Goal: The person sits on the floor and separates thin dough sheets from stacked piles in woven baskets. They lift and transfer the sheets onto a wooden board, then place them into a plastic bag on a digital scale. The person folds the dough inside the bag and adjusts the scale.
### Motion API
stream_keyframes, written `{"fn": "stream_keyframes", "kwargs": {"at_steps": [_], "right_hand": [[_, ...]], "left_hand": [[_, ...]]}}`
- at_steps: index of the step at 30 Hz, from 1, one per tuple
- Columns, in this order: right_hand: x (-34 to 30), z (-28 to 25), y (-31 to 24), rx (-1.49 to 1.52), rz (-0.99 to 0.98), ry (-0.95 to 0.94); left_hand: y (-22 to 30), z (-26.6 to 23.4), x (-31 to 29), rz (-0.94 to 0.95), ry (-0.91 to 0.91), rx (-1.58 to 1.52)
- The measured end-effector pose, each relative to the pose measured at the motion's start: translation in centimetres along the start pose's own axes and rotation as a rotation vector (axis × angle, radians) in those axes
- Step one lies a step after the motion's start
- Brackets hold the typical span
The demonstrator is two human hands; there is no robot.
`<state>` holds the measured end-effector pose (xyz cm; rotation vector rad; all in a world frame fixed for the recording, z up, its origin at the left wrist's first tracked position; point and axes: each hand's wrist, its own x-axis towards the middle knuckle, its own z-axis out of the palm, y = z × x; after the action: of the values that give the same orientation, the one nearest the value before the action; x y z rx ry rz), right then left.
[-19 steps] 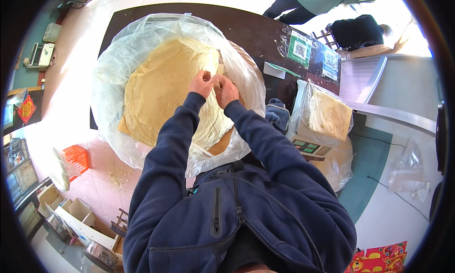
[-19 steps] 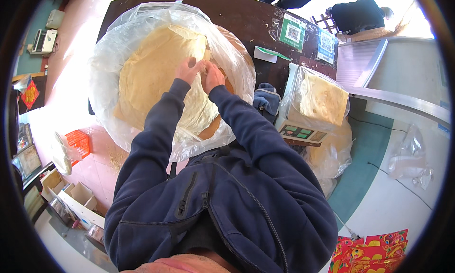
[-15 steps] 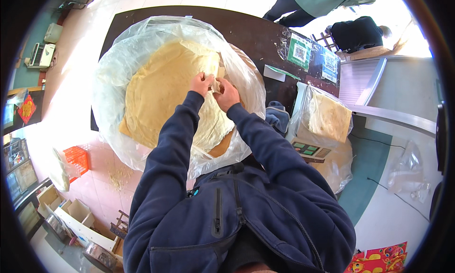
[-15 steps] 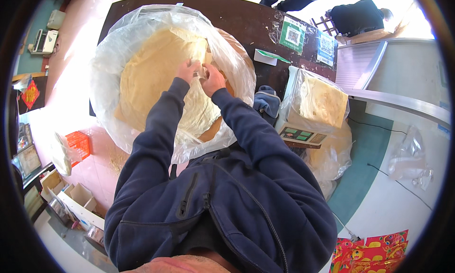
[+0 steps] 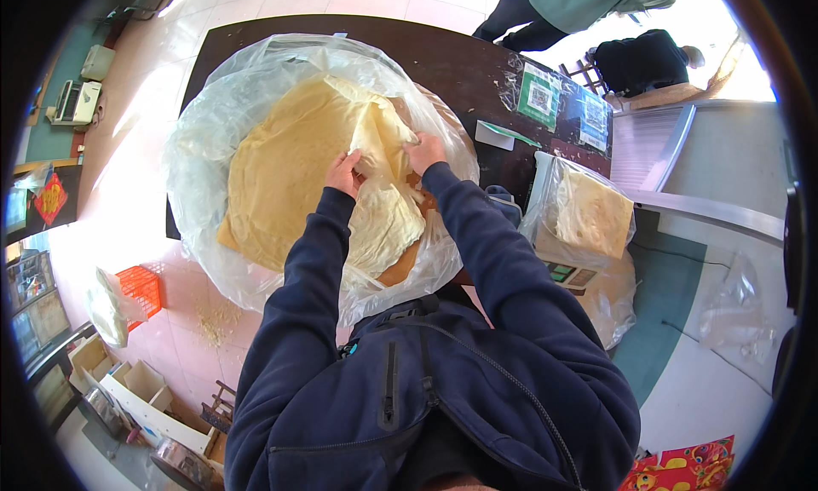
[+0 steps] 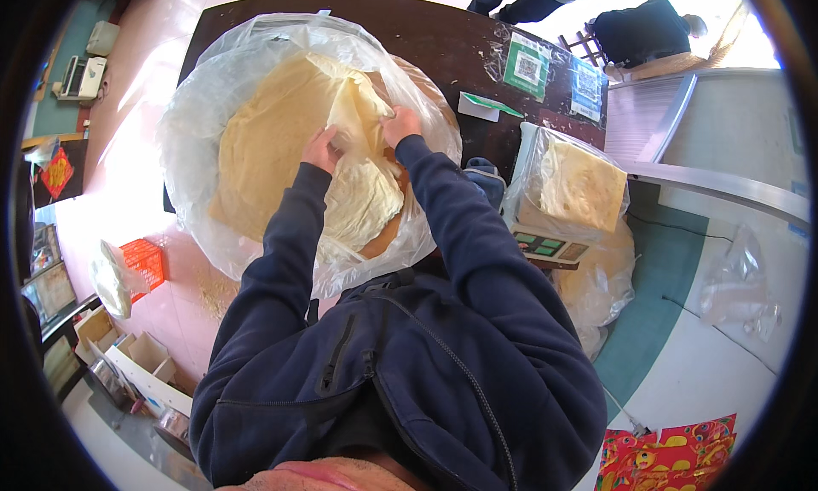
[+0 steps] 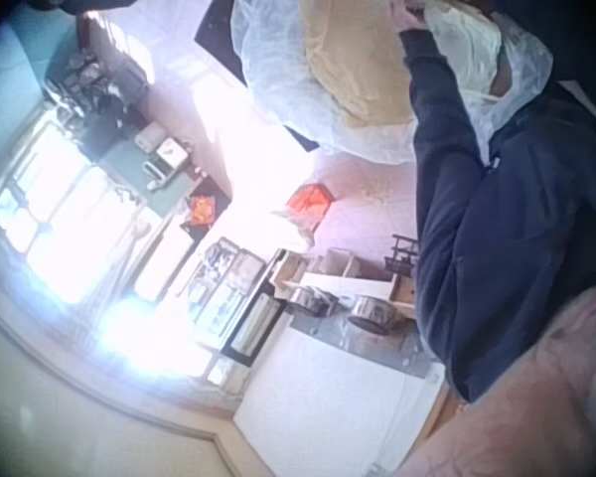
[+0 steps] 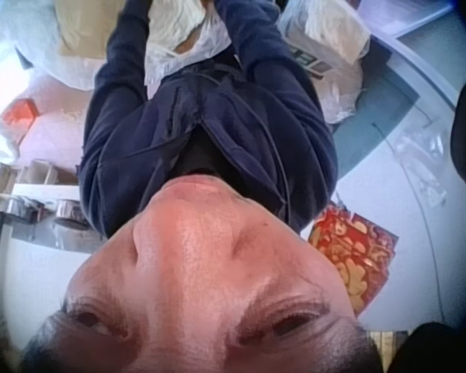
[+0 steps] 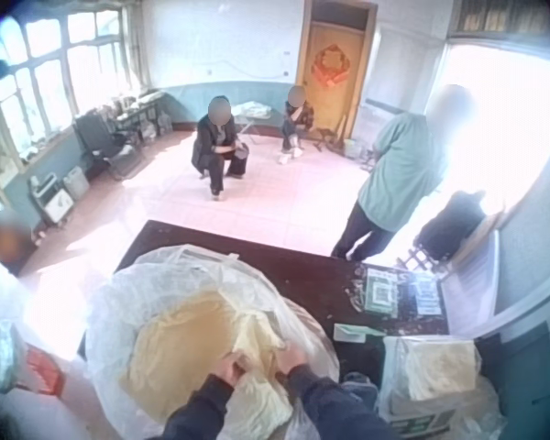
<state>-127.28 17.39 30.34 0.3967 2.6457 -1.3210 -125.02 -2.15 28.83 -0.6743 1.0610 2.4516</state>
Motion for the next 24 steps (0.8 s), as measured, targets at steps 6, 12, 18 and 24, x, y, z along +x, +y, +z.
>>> {"fn": "stream_keyframes", "kwargs": {"at_steps": [6,12,18,24], "right_hand": [[0.6,-1.1,-0.2,0.040,0.053,-0.005],[0.1,-1.7,-2.2,0.788,0.163,-0.329],[1.4,-2.3,-0.3,0.422,0.119,-0.264],[1.8,-1.4,0.7,0.849,0.408,-0.417]], "left_hand": [[0.4,0.2,-1.1,0.262,0.185,0.518],[-3.1,6.7,-1.3,0.665,-0.104,1.185],[-4.2,5.7,-0.3,0.597,0.023,1.102],[-4.0,4.3,0.0,0.446,0.104,1.036]]}}
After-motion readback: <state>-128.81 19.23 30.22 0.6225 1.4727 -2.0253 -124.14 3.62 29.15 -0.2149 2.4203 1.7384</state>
